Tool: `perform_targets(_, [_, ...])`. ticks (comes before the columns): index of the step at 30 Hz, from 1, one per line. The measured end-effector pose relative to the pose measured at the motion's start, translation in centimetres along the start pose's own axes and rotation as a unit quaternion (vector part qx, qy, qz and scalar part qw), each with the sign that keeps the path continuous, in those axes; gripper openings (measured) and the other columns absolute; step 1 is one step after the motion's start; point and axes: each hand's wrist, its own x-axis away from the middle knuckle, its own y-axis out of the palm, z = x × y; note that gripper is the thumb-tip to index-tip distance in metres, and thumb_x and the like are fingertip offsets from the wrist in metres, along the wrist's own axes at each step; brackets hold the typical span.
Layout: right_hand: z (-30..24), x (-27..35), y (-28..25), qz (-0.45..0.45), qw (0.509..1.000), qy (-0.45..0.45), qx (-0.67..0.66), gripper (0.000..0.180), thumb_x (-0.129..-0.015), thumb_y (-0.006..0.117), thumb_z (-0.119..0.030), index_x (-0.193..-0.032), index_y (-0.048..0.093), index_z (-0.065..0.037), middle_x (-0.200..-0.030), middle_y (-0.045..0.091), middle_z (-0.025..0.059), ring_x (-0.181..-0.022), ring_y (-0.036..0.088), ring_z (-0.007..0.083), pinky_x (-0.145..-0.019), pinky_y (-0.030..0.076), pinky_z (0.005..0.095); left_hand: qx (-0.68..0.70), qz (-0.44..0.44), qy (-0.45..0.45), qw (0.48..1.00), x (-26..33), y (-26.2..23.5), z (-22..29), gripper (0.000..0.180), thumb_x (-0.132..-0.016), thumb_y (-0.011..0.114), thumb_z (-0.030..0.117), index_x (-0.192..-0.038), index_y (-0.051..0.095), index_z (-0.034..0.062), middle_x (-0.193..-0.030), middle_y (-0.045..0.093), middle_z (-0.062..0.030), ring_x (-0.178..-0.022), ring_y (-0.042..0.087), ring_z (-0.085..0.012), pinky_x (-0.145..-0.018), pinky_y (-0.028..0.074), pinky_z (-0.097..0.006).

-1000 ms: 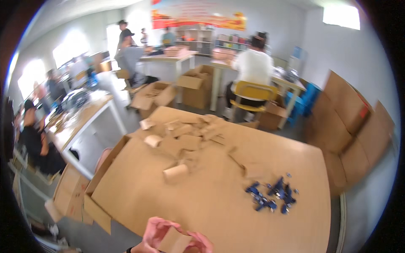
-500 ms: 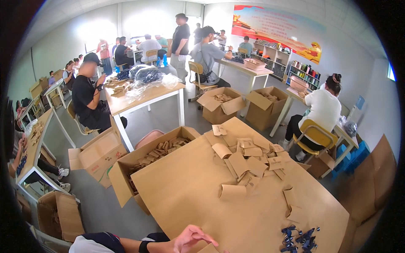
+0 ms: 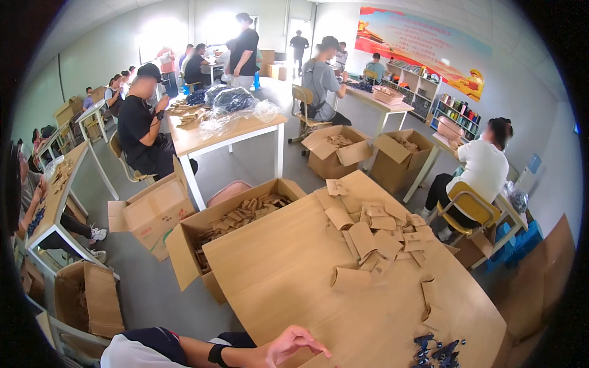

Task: Packing electronic components into cardboard sleeves and then into a box.

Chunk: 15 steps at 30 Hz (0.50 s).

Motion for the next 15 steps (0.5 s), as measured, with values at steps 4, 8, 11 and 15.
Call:
perform_targets(4, [-0.2,0.6,2.2,0.181,0.980,0.079,-0.002,0.073,-0.081,0.077,-0.026,-0.138,0.038,-0.004,-0.118,0.058,0.0214,-0.093,0.057,0.0234,-0.078,0.049,0.0333,-0.096,-0.011,0.001,0.995,0.0,-2.5,-2.9,0.075,-0.075,0.082,0.019,-0.130,0.031,0.0079,-0.135,0.047,-0.0155,-0.117,0.048,-0.0236,-0.098,0.040,-0.040])
perform_targets(8, [1.2,-1.7,2.4,0.139,0.974,0.165,-0.072,0.098,-0.074,0.078,-0.041,-0.146,0.024,-0.001,-0.128,0.051,0.0170,-0.114,0.057,0.0307,-0.090,0.053,0.0389,-0.069,0.095,-0.040,0.992,-1.0,-2.0,-1.7,0.073,-0.075,0.080,0.010,-0.126,0.029,0.0073,-0.125,0.050,-0.0177,-0.100,0.055,-0.0193,-0.086,0.048,-0.034])
perform_targets(11, [0.5,-3.1,1.6,0.150,0.941,0.245,-0.178,0.087,-0.077,0.076,-0.021,-0.144,0.024,-0.003,-0.124,0.052,0.0207,-0.086,0.064,0.0218,-0.058,0.054,0.0283,-0.109,0.108,-0.071,0.986,-1.9,-2.1,-0.7,0.064,-0.081,0.073,0.005,-0.125,0.028,0.0079,-0.115,0.052,-0.0176,-0.083,0.057,-0.0152,-0.077,0.050,-0.028])
perform_targets(15, [0.6,-3.9,-0.1,0.116,0.951,0.265,-0.108,0.091,-0.084,0.069,-0.051,-0.142,0.023,0.002,-0.118,0.056,0.0227,-0.083,0.067,0.0228,-0.045,0.053,0.0274,-0.138,0.115,-0.100,0.979,-2.6,-1.8,-2.1,0.047,-0.091,0.059,0.001,-0.125,0.027,0.0066,-0.105,0.053,-0.0156,-0.083,0.055,-0.0137,-0.076,0.047,-0.028])
